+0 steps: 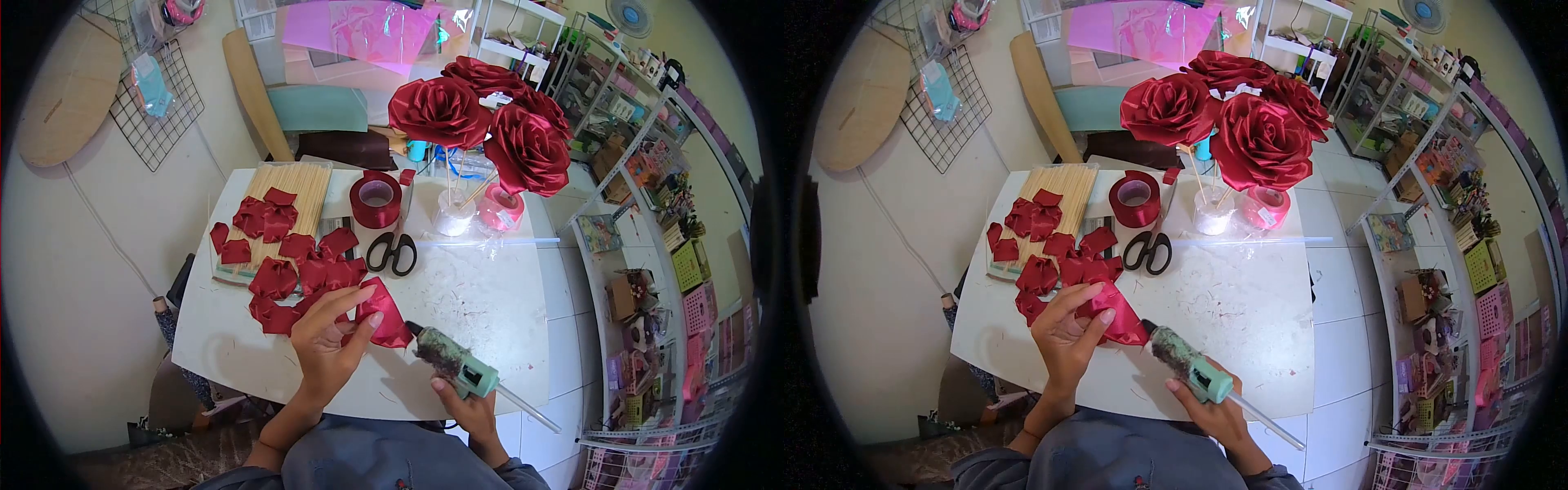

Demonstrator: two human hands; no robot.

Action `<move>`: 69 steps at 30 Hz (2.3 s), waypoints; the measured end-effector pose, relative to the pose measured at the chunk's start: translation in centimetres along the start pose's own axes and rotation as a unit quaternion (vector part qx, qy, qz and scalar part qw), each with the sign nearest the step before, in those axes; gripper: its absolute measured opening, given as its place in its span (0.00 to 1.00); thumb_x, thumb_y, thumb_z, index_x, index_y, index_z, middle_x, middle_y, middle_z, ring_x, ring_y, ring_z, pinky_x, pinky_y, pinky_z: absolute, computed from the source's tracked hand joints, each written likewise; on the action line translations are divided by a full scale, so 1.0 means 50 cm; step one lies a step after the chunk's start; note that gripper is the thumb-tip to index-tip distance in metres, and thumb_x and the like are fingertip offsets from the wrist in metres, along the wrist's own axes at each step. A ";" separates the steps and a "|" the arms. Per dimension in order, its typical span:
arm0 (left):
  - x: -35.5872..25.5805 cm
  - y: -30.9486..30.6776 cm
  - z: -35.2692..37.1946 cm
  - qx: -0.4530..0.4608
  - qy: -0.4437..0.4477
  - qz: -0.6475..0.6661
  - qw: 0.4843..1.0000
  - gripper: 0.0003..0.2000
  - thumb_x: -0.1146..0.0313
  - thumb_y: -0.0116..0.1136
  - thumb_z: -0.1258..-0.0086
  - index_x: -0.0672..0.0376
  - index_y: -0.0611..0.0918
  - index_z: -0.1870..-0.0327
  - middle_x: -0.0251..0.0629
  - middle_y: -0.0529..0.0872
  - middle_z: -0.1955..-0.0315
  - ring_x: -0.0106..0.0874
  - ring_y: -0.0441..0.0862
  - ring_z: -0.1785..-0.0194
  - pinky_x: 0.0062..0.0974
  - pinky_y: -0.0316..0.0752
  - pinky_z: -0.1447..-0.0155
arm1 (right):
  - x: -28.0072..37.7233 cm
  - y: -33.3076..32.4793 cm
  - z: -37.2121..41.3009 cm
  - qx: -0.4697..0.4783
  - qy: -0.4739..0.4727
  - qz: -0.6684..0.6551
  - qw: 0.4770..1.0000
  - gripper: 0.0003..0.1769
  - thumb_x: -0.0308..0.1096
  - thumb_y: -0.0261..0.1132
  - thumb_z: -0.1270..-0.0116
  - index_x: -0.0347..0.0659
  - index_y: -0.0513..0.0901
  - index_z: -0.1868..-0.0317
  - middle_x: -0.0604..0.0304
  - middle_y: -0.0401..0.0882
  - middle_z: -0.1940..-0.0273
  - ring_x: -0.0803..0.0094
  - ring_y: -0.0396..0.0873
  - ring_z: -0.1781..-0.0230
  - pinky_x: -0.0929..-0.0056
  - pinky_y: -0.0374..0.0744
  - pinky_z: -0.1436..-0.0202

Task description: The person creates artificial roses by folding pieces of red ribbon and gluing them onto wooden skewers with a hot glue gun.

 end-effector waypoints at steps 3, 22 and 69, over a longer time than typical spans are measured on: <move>0.002 -0.001 -0.001 0.002 0.004 0.003 1.000 0.15 0.88 0.54 0.47 0.70 0.75 0.56 0.44 0.74 0.58 0.26 0.76 0.58 0.17 0.78 0.59 | -0.019 -0.009 -0.003 -0.039 0.057 -0.020 0.997 0.16 0.33 0.64 0.45 0.31 0.75 0.60 0.56 0.76 0.74 0.71 0.73 0.74 0.77 0.72 0.68; 0.016 -0.014 -0.004 -0.005 -0.148 0.270 0.952 0.21 0.85 0.57 0.48 0.70 0.70 0.50 0.43 0.77 0.57 0.26 0.75 0.55 0.23 0.70 0.50 | 0.011 -0.027 -0.042 -0.083 0.010 0.315 0.945 0.28 0.36 0.70 0.55 0.32 0.70 0.55 0.49 0.72 0.67 0.62 0.73 0.74 0.68 0.72 0.72; 0.017 0.052 0.029 0.134 -0.125 0.126 0.975 0.07 0.81 0.57 0.45 0.67 0.79 0.64 0.41 0.80 0.64 0.27 0.80 0.61 0.21 0.78 0.58 | 0.050 -0.043 -0.150 0.201 0.006 -0.122 0.972 0.07 0.23 0.64 0.46 0.35 0.77 0.66 0.62 0.76 0.68 0.79 0.75 0.64 0.81 0.74 0.57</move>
Point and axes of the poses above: each hand's wrist, its own z-axis away from the middle knuckle, its own y-axis out of the palm, x = y × z, the point moved 2 cm from there along -z, towards the middle knuckle
